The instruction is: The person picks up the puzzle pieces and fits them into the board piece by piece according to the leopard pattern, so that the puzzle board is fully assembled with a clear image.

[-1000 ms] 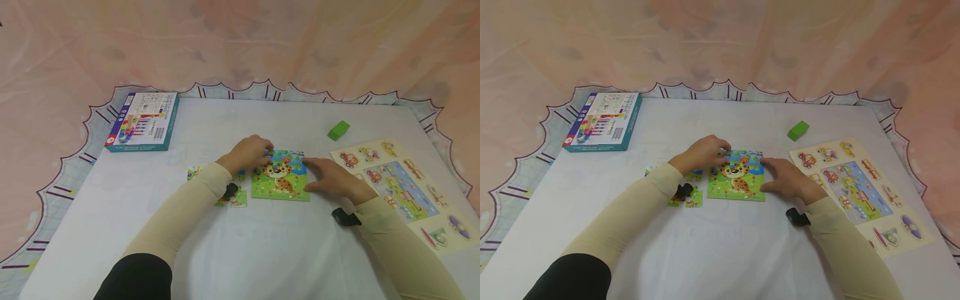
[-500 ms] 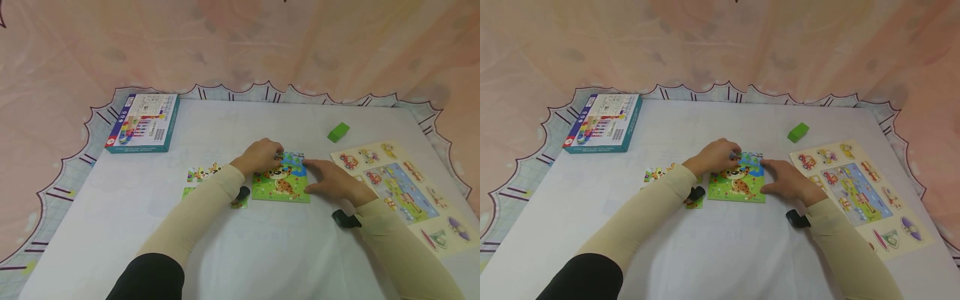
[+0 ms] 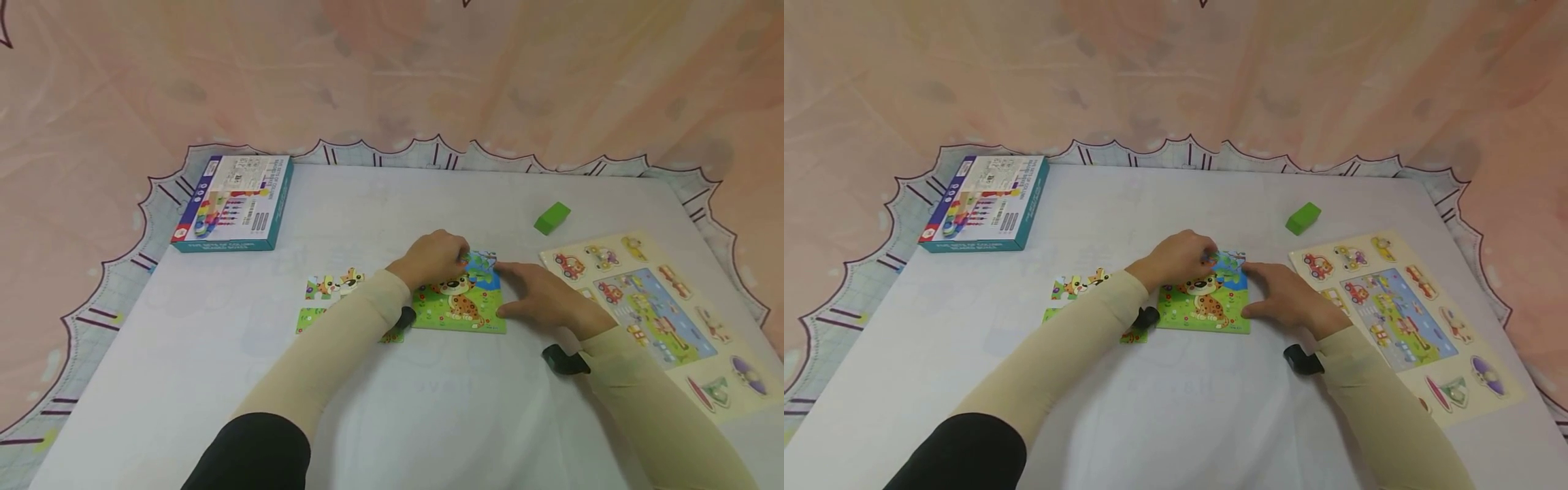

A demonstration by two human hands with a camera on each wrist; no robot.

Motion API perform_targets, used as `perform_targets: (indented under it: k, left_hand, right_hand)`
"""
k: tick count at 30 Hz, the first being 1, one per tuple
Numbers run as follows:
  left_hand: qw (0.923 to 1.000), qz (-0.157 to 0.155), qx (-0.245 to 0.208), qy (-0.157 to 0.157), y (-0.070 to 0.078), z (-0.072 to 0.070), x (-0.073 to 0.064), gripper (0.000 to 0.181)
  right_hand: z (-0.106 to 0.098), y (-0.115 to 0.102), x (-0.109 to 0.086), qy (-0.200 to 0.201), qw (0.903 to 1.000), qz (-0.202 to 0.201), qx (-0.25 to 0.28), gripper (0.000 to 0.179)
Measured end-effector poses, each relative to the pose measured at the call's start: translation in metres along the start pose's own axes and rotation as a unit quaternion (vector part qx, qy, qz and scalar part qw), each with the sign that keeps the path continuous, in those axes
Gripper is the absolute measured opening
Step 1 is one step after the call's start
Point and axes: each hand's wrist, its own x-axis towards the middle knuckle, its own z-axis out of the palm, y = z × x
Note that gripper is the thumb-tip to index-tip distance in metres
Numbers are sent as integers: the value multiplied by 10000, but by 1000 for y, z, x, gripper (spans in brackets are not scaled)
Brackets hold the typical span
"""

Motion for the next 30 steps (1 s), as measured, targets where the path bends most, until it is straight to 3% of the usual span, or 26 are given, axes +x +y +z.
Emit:
perform_targets:
  k: [6,12,30]
  left_hand:
    - [9997,-29,227,-82,8,-2,2,39]
    - [9997,-147,125,-166,13,-1,4,39]
    - [10000,-65,-8,57,13,1,4,40]
  right_hand:
    - [0,1,0,9,10000,25,10,83]
    - [1,2,1,42,9999,-101,31,83]
    - [1,4,1,50,9999,-126,70,84]
